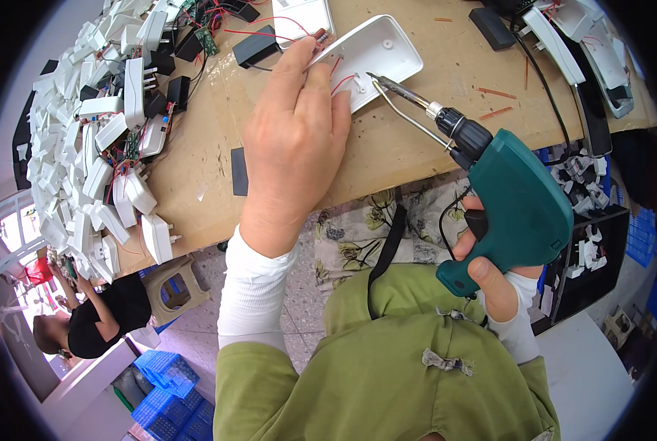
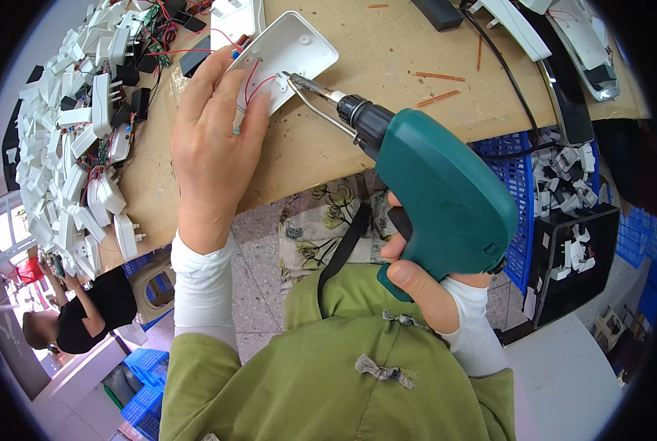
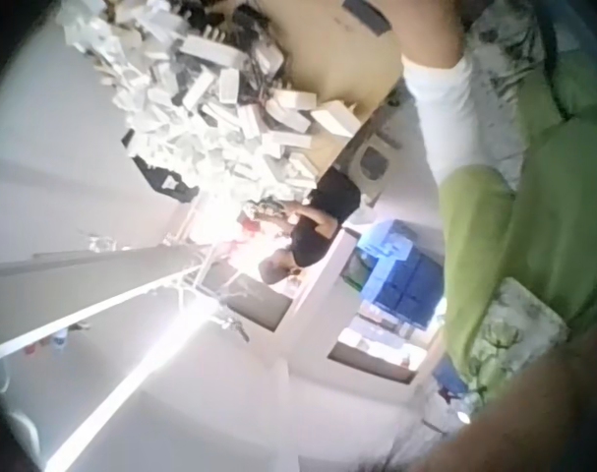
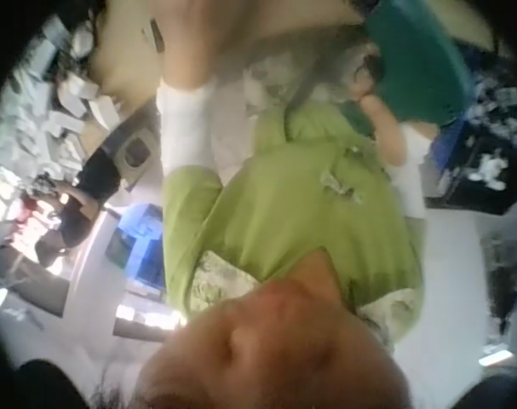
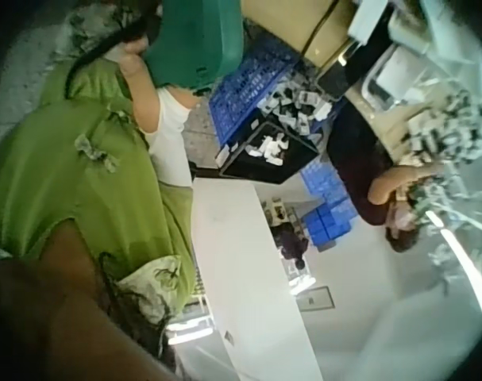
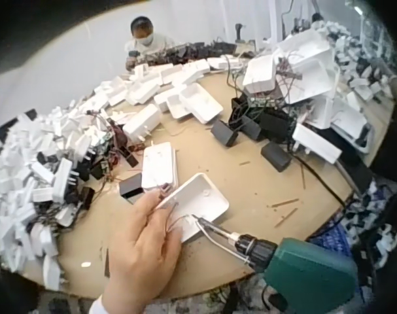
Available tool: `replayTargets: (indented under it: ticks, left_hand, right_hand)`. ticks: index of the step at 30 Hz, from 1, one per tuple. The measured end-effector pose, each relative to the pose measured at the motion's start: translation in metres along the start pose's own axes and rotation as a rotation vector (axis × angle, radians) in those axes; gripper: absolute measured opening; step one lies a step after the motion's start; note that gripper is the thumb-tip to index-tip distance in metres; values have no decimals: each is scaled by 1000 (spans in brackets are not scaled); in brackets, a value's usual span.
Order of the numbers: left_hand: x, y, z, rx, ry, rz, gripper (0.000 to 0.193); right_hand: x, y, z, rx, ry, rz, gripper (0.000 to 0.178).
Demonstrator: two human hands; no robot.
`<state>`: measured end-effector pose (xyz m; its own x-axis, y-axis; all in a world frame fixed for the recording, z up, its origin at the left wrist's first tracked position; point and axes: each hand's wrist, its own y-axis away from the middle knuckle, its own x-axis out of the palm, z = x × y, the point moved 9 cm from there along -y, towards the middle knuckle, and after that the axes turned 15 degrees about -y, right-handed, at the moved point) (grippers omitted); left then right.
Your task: Soldering electronic wires and components into a white plastic housing using a handheld soldering gun.
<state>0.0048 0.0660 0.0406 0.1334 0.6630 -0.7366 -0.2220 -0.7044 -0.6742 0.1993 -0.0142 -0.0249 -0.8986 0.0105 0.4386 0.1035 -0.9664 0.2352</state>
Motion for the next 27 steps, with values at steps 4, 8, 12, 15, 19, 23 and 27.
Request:
replayTargets:
  ticks: [4,8,12,15,19,23,27]
  left_hand:
    - [2,-1,1,10,11,22,19]
    - [6,-2,0,26,-41,-21,15]
    - [7,-5,-2,44,-88,-2,12]
    - [8,-8,-2,46,-55,35,12]
    - [10,-6,-2,73,-66,39,11]
    - [11,-6,-1,69,-67,27,10]
    - [11,-7,-2,90,-70,1,10]
  right_hand:
    - [0,0,1,-10,-8,-8,64]
    - [-2,0,2,-28,-15,-22,65]
    - [-4,1,2,-32,-22,-18,65]
    - [-4,1,2,-31,-26,-10,65]
    - [-3,2,1,-22,-13,16,64]
    - [-2,4,3,-39,-29,13,64]
    - [-2,6,5,-66,-27,33,66]
